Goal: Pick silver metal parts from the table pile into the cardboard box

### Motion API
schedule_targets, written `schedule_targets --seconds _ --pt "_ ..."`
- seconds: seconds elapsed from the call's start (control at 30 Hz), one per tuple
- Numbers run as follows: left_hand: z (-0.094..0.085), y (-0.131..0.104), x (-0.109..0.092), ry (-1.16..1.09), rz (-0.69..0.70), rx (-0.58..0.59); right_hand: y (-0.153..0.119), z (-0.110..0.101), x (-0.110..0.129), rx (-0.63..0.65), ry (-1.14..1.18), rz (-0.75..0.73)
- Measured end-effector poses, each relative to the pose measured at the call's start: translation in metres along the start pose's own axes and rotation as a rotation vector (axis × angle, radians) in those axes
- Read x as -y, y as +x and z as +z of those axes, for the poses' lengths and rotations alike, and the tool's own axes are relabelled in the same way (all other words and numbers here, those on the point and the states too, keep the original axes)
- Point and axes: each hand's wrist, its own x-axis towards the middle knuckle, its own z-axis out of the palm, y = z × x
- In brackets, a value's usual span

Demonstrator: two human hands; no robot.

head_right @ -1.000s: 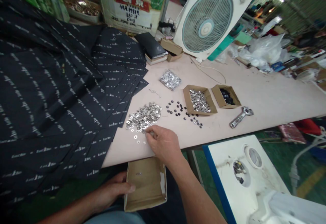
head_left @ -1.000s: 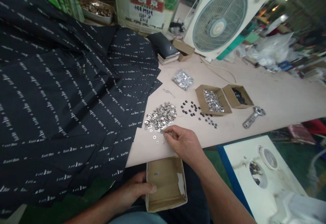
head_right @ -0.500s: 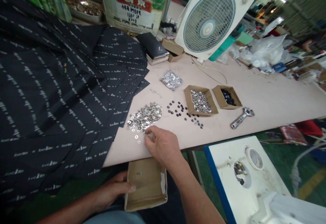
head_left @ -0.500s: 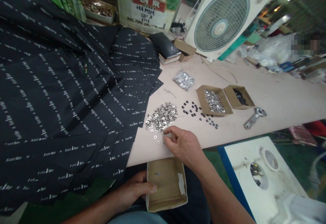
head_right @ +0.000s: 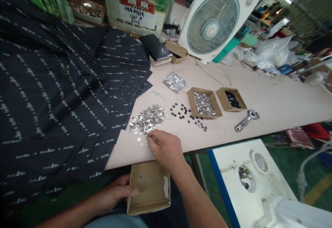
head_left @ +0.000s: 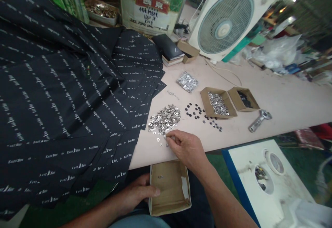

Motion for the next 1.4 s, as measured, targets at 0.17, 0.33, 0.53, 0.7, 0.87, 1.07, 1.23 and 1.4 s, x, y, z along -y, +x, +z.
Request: schedule_targets --seconds 0.17,0.33,0.53,0.7,0.87,1.07,1.23,1.4 --pt "0.000 0.001 0.001 -0.015 -0.003 -0.013 -0.003 -0.008 0.001 -0.002 0.568 0.273" --pt "-0.002 0.002 0.003 0.010 -0.004 -0.015 -0.002 -0.012 0.003 0.072 1.319 0.439" --pt "-0.003 0.002 0.002 -0.010 0.004 -0.013 0.005 -0.006 0.006 0.026 1.194 0.432" --pt "-0.002 0.000 0.000 -0.015 0.032 0.013 0.004 0.006 0.006 -0.063 0.287 0.130" --pt "0.000 -0.001 -0.001 -0.010 0.013 -0.003 -0.002 0.013 0.004 -0.067 0.019 0.053" --pt "0.001 0.000 -0.003 -0.022 0.006 -0.005 -0.004 0.008 -0.001 -0.013 0.047 0.096" --pt "0.000 -0.001 0.000 -0.006 0.020 0.001 0.000 0.010 0.002 -0.023 0.044 0.122" --pt "-0.002 -0.001 0.003 -0.003 0.020 -0.004 0.003 0.015 0.009 -0.064 -0.006 0.058"
